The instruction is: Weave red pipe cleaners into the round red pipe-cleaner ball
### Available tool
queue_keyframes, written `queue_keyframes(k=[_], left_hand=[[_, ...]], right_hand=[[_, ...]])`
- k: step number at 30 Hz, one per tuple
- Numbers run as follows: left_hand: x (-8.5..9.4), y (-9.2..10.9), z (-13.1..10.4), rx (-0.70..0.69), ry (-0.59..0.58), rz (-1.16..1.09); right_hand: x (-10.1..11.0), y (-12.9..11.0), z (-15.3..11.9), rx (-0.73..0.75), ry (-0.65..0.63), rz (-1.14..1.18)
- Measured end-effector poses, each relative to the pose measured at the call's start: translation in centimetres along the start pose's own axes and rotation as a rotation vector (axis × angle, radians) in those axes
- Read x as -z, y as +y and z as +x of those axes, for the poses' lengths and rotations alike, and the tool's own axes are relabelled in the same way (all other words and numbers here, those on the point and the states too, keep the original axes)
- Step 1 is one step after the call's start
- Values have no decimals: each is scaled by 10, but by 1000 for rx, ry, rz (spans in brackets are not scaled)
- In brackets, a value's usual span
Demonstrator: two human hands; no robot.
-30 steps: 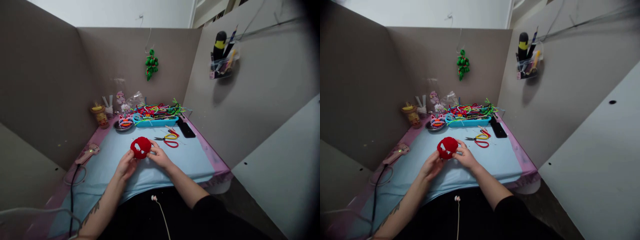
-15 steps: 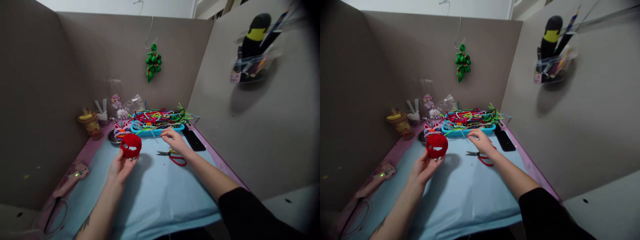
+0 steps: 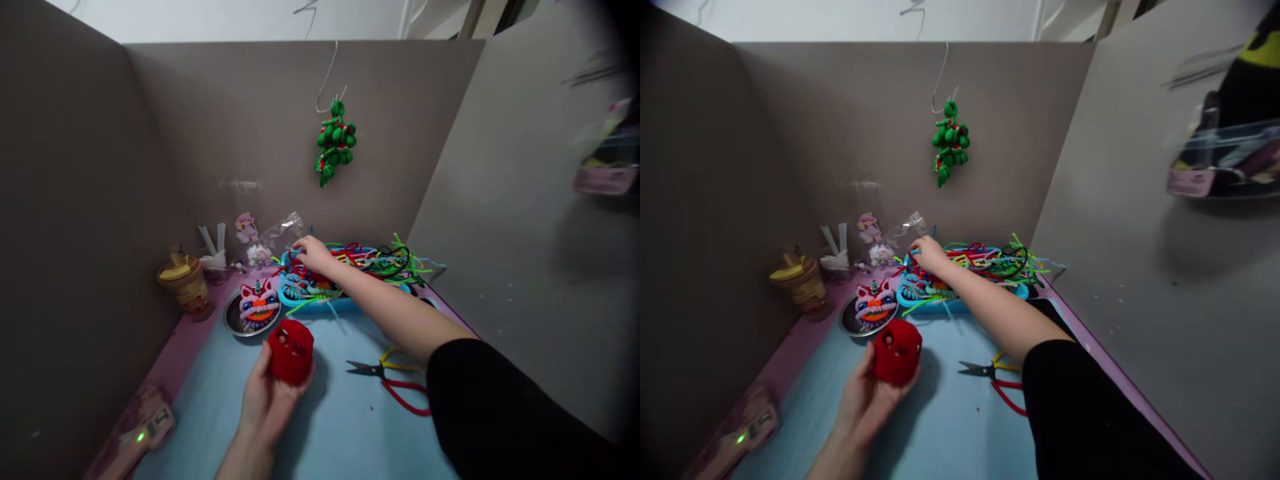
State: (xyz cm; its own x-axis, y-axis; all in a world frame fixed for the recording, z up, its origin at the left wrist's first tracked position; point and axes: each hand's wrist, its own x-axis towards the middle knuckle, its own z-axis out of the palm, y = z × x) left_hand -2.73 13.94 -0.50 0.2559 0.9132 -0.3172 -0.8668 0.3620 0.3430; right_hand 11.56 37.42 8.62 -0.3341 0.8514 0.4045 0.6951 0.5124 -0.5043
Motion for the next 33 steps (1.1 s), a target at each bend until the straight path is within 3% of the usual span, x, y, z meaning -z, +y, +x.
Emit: queue_keyframes(k=[5, 9, 13, 16, 20, 23, 26, 29, 31, 33], left_hand=[[6, -6, -5, 23, 120, -67], [9, -5, -4, 26, 167, -71], [15, -3, -3, -17, 208, -135], [17, -4, -6, -30, 171, -140], [11, -9, -11, -66, 180, -98], [3, -10, -13, -90, 192, -65], [-4, -9, -13, -108, 193, -24], [-9, -9, -10, -96, 247, -14], [-11, -11, -9, -87, 296, -26], [-13, -14, -8, -84, 332, -36]], right_hand=[[-40, -2, 28, 7, -85, -14], [-48, 0, 29, 62, -168, 24], [-19, 26, 27, 120, -95, 69], [23, 66, 29, -90, 39, -62], [69, 120, 26, -266, 48, -162], [88, 142, 18, -338, 31, -199], [101, 143, 11, -355, 9, -194], [106, 128, 7, -320, -50, -144], [100, 110, 5, -253, -100, -102], [87, 89, 4, -72, -180, -75]])
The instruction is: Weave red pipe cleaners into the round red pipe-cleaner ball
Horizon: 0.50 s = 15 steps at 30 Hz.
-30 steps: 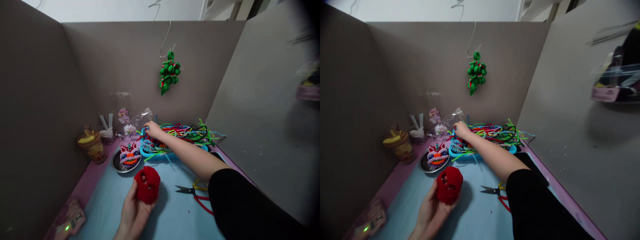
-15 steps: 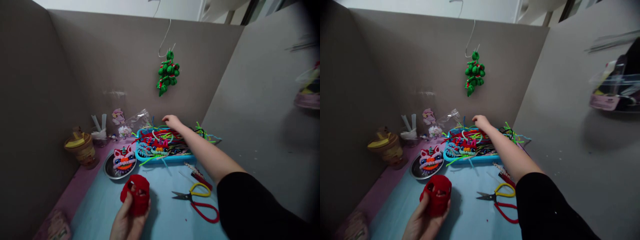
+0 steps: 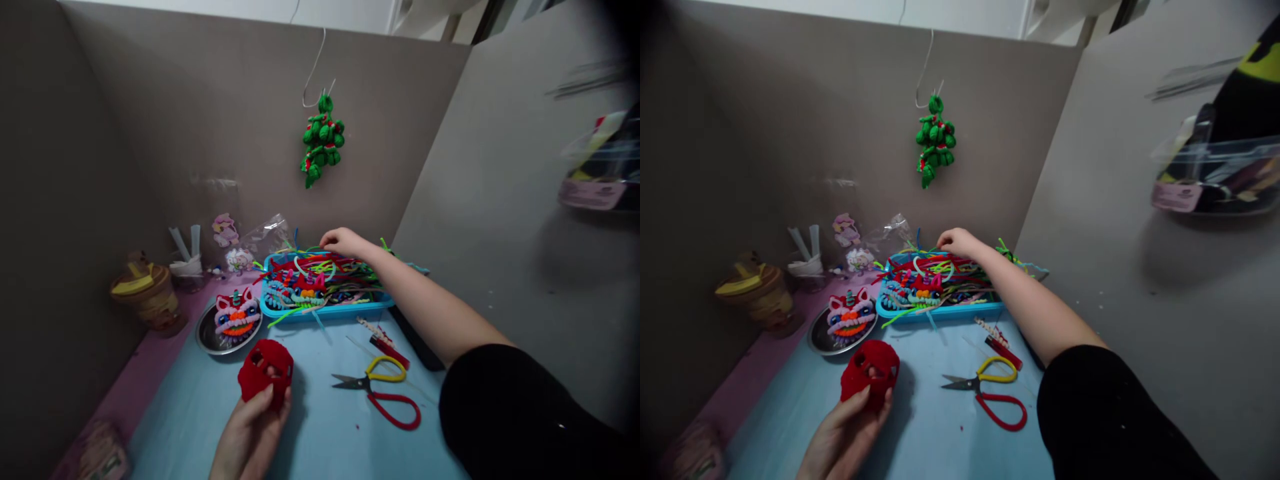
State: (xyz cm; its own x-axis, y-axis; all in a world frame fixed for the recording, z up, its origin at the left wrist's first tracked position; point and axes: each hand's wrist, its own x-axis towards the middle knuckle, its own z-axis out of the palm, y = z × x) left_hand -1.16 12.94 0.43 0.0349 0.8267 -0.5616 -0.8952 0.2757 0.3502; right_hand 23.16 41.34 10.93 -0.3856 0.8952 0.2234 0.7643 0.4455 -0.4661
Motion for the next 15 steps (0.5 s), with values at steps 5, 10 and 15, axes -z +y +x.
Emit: queue_keyframes(k=[5, 10, 15], left_hand=[[-3, -3, -5, -36, 36, 11], [-8, -1, -10, -88, 78, 18], [-13, -1, -15, -56, 95, 15]], right_hand=[[-43, -41, 8, 118, -82, -353], [-63, -42, 14, 91, -133, -431], [-55, -34, 14, 85, -122, -459]])
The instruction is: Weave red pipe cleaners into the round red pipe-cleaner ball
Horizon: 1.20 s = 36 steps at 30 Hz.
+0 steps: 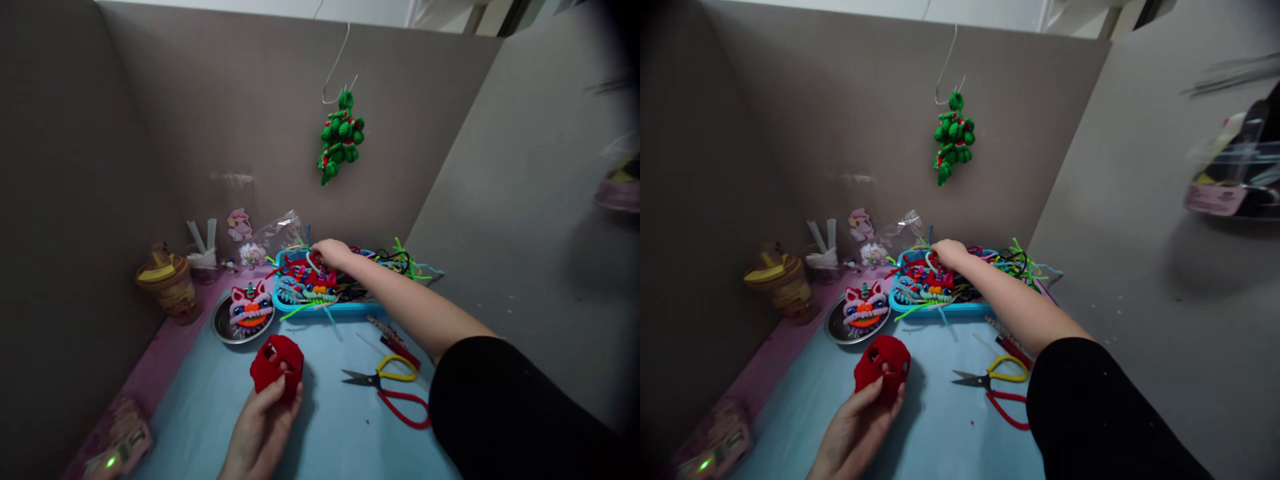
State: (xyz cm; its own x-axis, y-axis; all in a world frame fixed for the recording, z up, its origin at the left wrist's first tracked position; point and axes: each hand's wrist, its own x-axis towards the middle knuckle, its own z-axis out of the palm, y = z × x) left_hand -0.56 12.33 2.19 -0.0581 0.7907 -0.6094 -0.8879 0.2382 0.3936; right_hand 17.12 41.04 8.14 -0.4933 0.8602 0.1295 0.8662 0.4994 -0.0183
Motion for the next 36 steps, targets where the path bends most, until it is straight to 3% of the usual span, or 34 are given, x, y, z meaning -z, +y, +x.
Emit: queue_keyframes(k=[2, 6, 8, 10, 13, 16, 21, 24, 28, 31, 34, 36], left_hand=[[-2, 0, -2, 12, 7, 0], [-6, 1, -5, 30, 20, -10], [-7, 1, -5, 27, 22, -13], [-6, 1, -5, 11, 14, -10], [-3, 0, -4, -23, -16, 5], [-2, -1, -4, -59, -56, 22], [-5, -2, -2, -71, -6, 18], [-5, -1, -2, -114, -1, 21], [-3, 0, -3, -163, 11, 51], [-1, 2, -3, -150, 8, 80], [0, 4, -3, -131, -19, 107], [0, 7, -3, -125, -20, 125]], right_hand=[[8, 3, -2, 5, 58, 12], [30, 10, -9, 35, 352, -6], [40, 16, -13, 60, 427, -87], [47, 23, -17, 27, 377, -168], [51, 38, -22, -238, 272, -153], [52, 52, -30, -442, 402, -76], [56, 68, -40, -529, 536, 42], [56, 69, -42, -470, 627, 56], [56, 66, -43, -359, 425, -2], [62, 72, -48, -430, 463, -42], [71, 83, -56, -526, 385, -37], [75, 88, -62, -573, 482, 3]])
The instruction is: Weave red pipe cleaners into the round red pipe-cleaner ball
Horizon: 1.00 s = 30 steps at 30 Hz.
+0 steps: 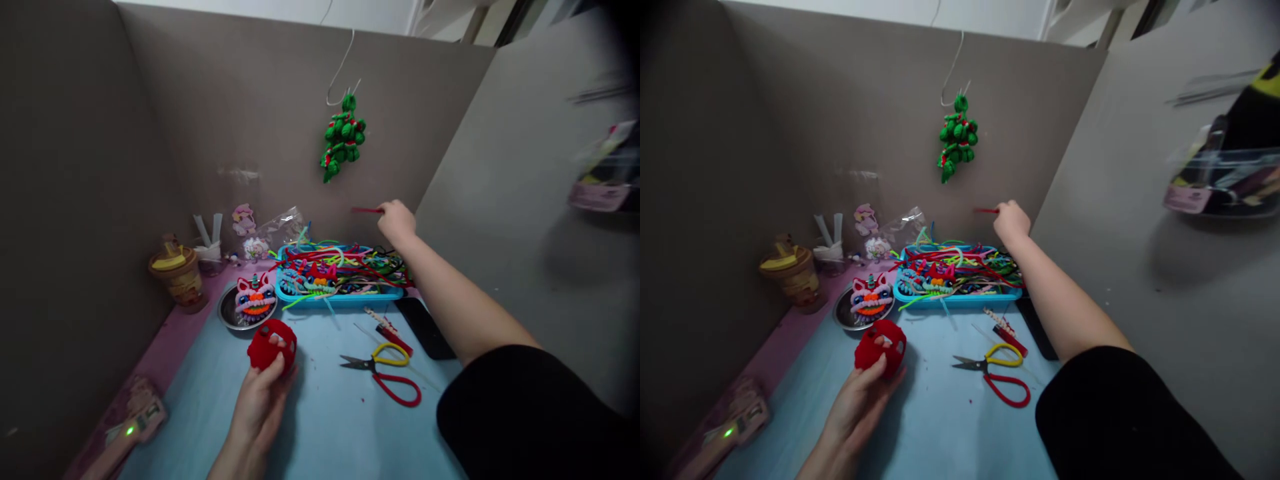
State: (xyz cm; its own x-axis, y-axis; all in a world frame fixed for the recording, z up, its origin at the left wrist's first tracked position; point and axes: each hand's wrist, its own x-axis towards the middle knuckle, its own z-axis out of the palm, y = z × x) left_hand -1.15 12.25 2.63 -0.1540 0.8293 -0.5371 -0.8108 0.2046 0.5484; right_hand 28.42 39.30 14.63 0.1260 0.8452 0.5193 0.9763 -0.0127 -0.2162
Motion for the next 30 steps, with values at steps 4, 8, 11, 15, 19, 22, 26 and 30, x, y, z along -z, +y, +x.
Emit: queue_keyframes(k=[4, 8, 11, 15, 19, 22, 26, 30], left_hand=[[-1, 8, -1, -63, -94, -36], [-1, 13, 0, -115, -160, -35], [-3, 14, 2, -197, -155, -47], [-11, 12, -6, -254, -166, -19], [-18, 7, -37, -349, -388, -9], [-16, 6, -66, -463, -415, 15], [-1, 3, -98, -575, -320, 76], [17, -6, -118, -644, -262, 106]], right_hand=[[11, -4, -20, 86, 107, 333], [25, -33, -74, 161, -10, 685], [40, -55, -128, 213, -156, 859], [64, -73, -196, 250, -259, 1007], [87, -84, -251, 307, -239, 970], [98, -87, -284, 379, -178, 917], [102, -86, -325, 434, -225, 905], [99, -88, -358, 417, -313, 927]])
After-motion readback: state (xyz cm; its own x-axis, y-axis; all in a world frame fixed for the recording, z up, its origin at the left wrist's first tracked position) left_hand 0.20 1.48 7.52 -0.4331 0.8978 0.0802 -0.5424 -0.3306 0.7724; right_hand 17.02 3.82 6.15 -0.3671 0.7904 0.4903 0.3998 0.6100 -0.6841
